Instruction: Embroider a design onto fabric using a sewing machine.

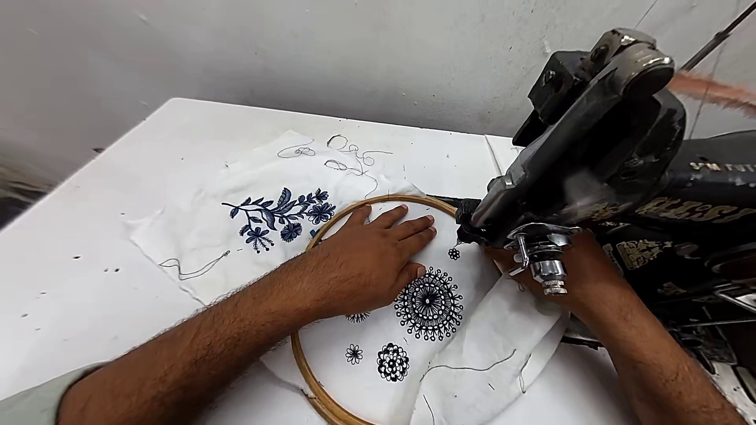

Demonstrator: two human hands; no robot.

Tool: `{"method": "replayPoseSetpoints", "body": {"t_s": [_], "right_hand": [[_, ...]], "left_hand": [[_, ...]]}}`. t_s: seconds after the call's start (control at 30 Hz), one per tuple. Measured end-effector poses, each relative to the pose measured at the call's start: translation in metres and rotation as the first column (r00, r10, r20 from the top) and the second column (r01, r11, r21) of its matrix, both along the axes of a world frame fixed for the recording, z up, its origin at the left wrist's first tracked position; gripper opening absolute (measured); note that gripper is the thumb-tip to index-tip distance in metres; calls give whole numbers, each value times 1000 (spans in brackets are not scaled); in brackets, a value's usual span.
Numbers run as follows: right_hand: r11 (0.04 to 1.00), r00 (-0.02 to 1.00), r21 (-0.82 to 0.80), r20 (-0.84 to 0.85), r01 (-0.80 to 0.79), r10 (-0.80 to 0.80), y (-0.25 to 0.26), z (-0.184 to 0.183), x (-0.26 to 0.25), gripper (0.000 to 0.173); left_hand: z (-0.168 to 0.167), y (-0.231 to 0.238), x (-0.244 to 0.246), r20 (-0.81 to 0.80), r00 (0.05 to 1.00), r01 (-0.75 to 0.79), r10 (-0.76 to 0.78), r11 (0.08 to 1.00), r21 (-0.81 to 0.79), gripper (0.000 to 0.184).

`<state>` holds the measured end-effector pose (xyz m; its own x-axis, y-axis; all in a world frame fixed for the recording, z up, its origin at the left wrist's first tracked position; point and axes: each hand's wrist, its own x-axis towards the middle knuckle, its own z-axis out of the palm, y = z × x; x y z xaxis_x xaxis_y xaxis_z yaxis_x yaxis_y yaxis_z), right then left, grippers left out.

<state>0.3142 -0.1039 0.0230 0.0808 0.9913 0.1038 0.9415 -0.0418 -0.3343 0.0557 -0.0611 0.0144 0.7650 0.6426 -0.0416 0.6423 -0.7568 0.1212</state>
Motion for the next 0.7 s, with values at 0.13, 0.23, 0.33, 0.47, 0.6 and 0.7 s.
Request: {"method": "replayPoseSetpoints", "body": {"t_s": [0.13,0.23,0.33,0.47,0.6,0.7], "right_hand": [[986,988,-108,98,128,-118,-3,18,-7,25],[987,975,59,157,151,-158,-4,10,0,28],[977,958,144,222,155,-184,-2,4,6,27],[966,963,215,196,141,-184,1,-2,8,23],[947,995,315,-86,66,-41,-2,-1,5,21],[940,980,322,-121,-114,160,3,-6,11,24]], "left_hand": [[2,2,-1,9,1000,12,-12,1000,-25,57],[3,6,-1,3,999,35,-35,998,-43,58],[3,17,-5,26,996,85,-83,994,-69,55],[5,45,-17,344,937,90,-54,992,-90,35],[2,68,-34,431,902,-6,15,1000,-23,30],[-2,75,-38,397,917,-7,46,995,-99,29]]}}
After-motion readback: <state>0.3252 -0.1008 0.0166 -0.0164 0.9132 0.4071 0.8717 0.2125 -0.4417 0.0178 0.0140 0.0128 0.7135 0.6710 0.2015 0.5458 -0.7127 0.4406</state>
